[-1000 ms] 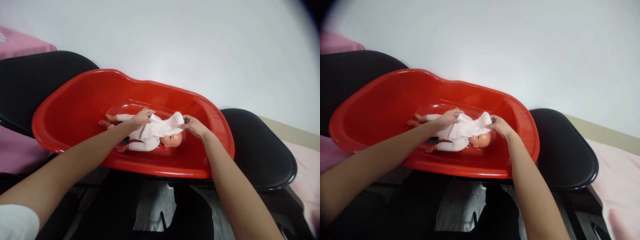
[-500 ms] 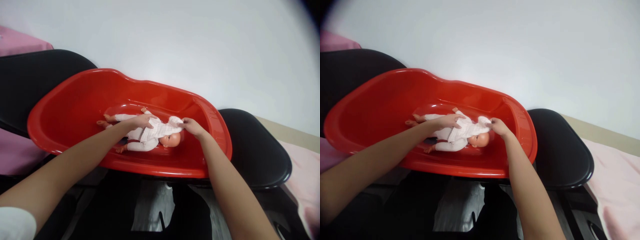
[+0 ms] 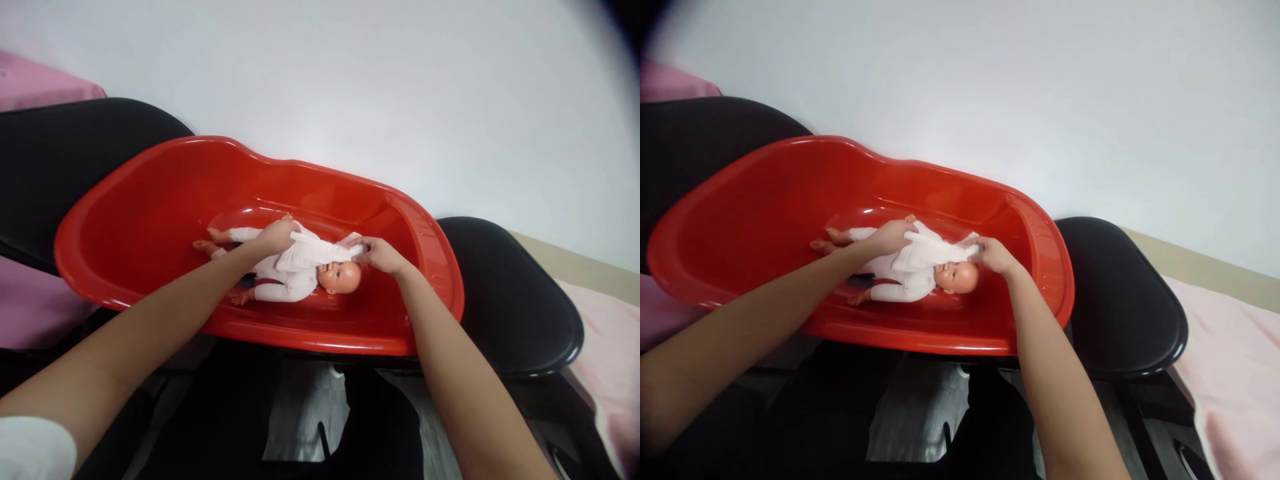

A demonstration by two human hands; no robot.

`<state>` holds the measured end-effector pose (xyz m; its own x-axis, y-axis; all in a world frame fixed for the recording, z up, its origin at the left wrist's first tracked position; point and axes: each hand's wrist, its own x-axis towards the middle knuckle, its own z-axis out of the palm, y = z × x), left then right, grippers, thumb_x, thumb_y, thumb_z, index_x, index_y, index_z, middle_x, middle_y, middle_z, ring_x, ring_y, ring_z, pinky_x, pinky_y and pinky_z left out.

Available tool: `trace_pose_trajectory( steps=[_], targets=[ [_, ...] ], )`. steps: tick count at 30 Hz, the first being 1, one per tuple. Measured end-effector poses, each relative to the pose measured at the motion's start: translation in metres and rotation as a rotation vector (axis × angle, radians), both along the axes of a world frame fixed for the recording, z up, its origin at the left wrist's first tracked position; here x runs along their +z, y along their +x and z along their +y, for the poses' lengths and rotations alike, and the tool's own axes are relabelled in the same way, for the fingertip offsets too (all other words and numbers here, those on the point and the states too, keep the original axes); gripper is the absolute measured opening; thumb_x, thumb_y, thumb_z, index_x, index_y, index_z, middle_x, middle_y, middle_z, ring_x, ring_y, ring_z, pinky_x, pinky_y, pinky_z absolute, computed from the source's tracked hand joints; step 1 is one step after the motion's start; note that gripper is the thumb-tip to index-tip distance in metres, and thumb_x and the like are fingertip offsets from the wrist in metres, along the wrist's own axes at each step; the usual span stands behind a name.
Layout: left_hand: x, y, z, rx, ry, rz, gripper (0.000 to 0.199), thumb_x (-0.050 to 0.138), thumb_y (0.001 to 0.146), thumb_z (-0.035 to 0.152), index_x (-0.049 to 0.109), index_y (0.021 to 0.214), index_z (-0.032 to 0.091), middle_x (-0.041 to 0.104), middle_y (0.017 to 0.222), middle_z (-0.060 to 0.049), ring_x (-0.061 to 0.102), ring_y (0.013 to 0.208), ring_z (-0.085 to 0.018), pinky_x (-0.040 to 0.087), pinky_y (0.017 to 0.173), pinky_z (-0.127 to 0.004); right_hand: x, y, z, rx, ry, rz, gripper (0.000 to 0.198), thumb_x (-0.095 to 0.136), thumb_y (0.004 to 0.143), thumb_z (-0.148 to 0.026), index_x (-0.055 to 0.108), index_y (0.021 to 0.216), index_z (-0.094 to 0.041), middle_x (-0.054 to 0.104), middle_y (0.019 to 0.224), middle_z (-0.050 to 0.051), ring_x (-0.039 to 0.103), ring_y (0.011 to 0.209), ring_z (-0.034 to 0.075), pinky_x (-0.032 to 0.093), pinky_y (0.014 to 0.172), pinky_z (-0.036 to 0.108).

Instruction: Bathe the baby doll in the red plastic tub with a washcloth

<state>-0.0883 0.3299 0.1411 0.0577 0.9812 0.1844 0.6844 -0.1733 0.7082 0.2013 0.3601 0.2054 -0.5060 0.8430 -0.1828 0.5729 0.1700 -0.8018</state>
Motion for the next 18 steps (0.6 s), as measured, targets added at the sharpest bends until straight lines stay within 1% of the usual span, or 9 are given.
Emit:
trace_pose_trajectory(
  steps=[3, 5, 6, 8, 10, 12, 14, 16, 18],
  targets=[
    [0.01, -0.001, 0.0, 0.088, 0.115, 0.088, 0.017, 0.055, 0.079, 0.019, 0.069, 0.087, 0.017, 0.063, 0.092, -0.008, 0.057, 0.095, -0.025, 0.042, 0.091, -0.037, -0.001, -0.001, 0.004, -0.187, 0.193, 0.025, 0.033, 0.071, 0.065, -0.027, 0.071, 0.097, -0.018, 0.067, 0.08, 0.002, 0.058, 0.072, 0.016, 0.049, 0.078, 0.035],
    [0.016, 0.001, -0.003, 0.177, 0.219, 0.079, 0.018, 0.051, 0.081, 0.018, 0.068, 0.088, 0.018, 0.061, 0.091, -0.007, 0.057, 0.09, -0.022, 0.044, 0.086, -0.035, -0.001, 0.0, 0.006, -0.258, 0.246, 0.193, 0.03, 0.069, 0.068, -0.03, 0.07, 0.096, -0.019, 0.068, 0.087, 0.003, 0.058, 0.076, 0.015, 0.049, 0.078, 0.034],
    [0.02, 0.003, -0.006, 0.213, 0.266, 0.048, 0.017, 0.051, 0.081, 0.017, 0.067, 0.087, 0.018, 0.061, 0.09, -0.005, 0.056, 0.088, -0.021, 0.044, 0.084, -0.033, -0.001, 0.0, 0.007, -0.275, 0.238, 0.302, 0.029, 0.069, 0.068, -0.031, 0.069, 0.095, -0.02, 0.068, 0.091, 0.003, 0.059, 0.078, 0.015, 0.049, 0.078, 0.033],
    [0.026, 0.007, -0.01, 0.254, 0.333, -0.047, 0.013, 0.053, 0.081, 0.017, 0.064, 0.086, 0.019, 0.06, 0.088, -0.004, 0.056, 0.084, -0.019, 0.044, 0.081, -0.031, -0.001, 0.002, 0.008, -0.304, 0.163, 0.465, 0.03, 0.071, 0.067, -0.032, 0.068, 0.096, -0.022, 0.068, 0.092, 0.002, 0.061, 0.079, 0.015, 0.05, 0.075, 0.031],
    [0.032, 0.012, -0.014, 0.278, 0.374, -0.142, 0.01, 0.053, 0.082, 0.018, 0.061, 0.087, 0.019, 0.06, 0.087, -0.002, 0.055, 0.081, -0.018, 0.044, 0.077, -0.03, -0.002, 0.004, 0.009, -0.339, 0.063, 0.513, 0.03, 0.073, 0.066, -0.032, 0.068, 0.093, -0.022, 0.068, 0.085, 0.002, 0.061, 0.074, 0.014, 0.05, 0.071, 0.031],
    [0.035, 0.016, -0.017, 0.286, 0.376, -0.215, 0.009, 0.053, 0.083, 0.019, 0.06, 0.088, 0.019, 0.061, 0.085, -0.001, 0.056, 0.08, -0.017, 0.043, 0.076, -0.029, -0.003, 0.005, 0.01, -0.353, 0.012, 0.514, 0.027, 0.073, 0.066, -0.032, 0.069, 0.089, -0.021, 0.067, 0.082, 0.002, 0.06, 0.072, 0.014, 0.05, 0.07, 0.031],
    [0.035, 0.017, -0.018, 0.29, 0.342, -0.269, 0.009, 0.053, 0.083, 0.018, 0.059, 0.089, 0.02, 0.063, 0.084, 0.0, 0.056, 0.078, -0.016, 0.043, 0.075, -0.029, -0.004, 0.005, 0.011, -0.333, 0.011, 0.516, 0.026, 0.072, 0.067, -0.034, 0.069, 0.089, -0.02, 0.068, 0.086, 0.003, 0.061, 0.076, 0.015, 0.051, 0.075, 0.033],
    [0.034, 0.018, -0.017, 0.305, 0.294, -0.301, 0.01, 0.053, 0.082, 0.017, 0.059, 0.089, 0.021, 0.064, 0.082, 0.001, 0.057, 0.075, -0.016, 0.043, 0.073, -0.028, -0.005, 0.005, 0.012, -0.305, 0.036, 0.499, 0.033, 0.073, 0.066, -0.034, 0.068, 0.096, -0.021, 0.068, 0.094, 0.004, 0.062, 0.082, 0.016, 0.051, 0.081, 0.035],
    [0.031, 0.017, -0.016, 0.326, 0.251, -0.3, 0.009, 0.054, 0.081, 0.018, 0.06, 0.088, 0.021, 0.063, 0.078, 0.001, 0.057, 0.073, -0.016, 0.043, 0.071, -0.028, -0.005, 0.005, 0.012, -0.291, 0.108, 0.42, 0.046, 0.076, 0.062, -0.03, 0.066, 0.106, -0.02, 0.068, 0.1, 0.005, 0.062, 0.088, 0.018, 0.05, 0.087, 0.037]
  ],
)
